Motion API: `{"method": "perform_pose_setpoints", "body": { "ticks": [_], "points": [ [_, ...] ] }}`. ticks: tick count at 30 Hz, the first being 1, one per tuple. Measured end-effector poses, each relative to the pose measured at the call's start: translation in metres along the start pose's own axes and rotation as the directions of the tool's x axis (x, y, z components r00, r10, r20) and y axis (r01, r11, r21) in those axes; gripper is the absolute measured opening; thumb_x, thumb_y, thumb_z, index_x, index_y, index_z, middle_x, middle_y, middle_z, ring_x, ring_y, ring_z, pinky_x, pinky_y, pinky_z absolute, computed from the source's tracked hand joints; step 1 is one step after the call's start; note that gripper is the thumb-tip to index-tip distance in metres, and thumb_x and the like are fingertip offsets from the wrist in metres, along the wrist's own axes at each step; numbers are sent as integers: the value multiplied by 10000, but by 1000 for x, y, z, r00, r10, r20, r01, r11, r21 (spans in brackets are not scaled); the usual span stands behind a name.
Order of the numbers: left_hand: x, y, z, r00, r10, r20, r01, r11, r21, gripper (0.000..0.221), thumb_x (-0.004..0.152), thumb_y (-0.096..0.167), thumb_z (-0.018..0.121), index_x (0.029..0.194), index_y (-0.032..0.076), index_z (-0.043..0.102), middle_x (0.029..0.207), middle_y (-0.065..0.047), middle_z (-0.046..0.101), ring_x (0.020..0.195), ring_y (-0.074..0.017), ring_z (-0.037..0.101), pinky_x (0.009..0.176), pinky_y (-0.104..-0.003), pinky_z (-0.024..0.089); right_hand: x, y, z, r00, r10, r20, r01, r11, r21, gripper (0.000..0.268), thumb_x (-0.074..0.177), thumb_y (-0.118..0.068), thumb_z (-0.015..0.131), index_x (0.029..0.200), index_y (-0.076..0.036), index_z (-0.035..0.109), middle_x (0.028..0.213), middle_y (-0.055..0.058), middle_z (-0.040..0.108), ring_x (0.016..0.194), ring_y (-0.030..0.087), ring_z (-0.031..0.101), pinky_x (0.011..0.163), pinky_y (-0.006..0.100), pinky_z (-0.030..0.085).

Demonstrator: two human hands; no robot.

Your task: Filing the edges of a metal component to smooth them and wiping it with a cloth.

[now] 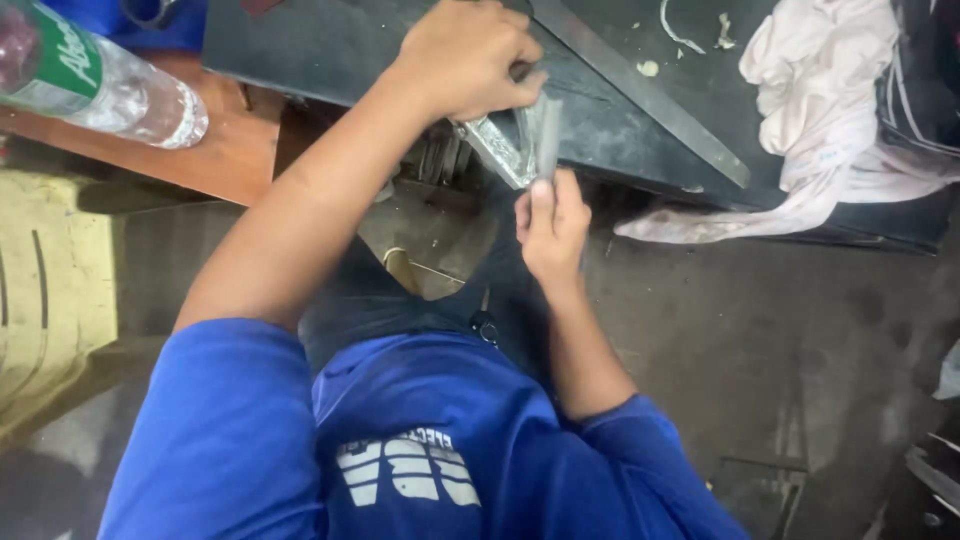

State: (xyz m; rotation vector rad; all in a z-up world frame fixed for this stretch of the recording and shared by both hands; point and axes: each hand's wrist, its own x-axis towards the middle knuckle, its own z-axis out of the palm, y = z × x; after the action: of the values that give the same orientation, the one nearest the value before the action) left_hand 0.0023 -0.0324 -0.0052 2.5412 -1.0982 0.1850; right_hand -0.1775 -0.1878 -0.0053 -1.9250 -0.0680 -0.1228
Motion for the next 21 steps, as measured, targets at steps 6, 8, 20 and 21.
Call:
{"method": "perform_pose_setpoints", "body": {
  "ticks": [6, 8, 20, 21],
  "points": [
    [-2, 1, -13, 988, -91, 121, 101, 992, -79, 356, 926, 431, 600, 701, 156, 620, 781, -36, 641, 780, -328, 638, 532, -509, 456, -28, 35, 10, 984, 178, -20, -176, 982, 62, 262, 1048, -286, 427, 922, -75, 517, 549, 12, 519, 380, 97, 447, 357, 241, 371],
    [3, -2, -4, 999, -44, 29, 44, 999, 21, 326, 947, 428, 591, 799, 161, 706, 809, -53, 658, 793, -348, 659, 479, -521, 480, -11, 36, 14, 991, -40, -130, 27, 995, -96, 286, 1059, -281, 387, 942, -72, 543, 521, 7, 523, 399, 108, 527, 416, 245, 398],
    [4, -9, 5, 999, -26, -47, 30, 996, 90, 400, 930, 508, 608, 760, 154, 682, 753, -78, 642, 685, -366, 646, 468, -516, 477, -22, 40, 10, 985, -109, -136, 69, 959, -274, 208, 1067, -245, 417, 946, -117, 528, 655, -11, 520, 526, 150, 551, 533, 329, 432],
    [8, -7, -5, 998, -7, -56, 13, 994, 111, 400, 930, 508, 608, 760, 154, 682, 753, -78, 642, 685, -366, 646, 468, -516, 477, -24, 47, 10, 980, -130, -154, 85, 960, -268, 208, 1067, -245, 417, 946, -117, 528, 655, -11, 520, 526, 150, 551, 533, 329, 432]
  ]
}}
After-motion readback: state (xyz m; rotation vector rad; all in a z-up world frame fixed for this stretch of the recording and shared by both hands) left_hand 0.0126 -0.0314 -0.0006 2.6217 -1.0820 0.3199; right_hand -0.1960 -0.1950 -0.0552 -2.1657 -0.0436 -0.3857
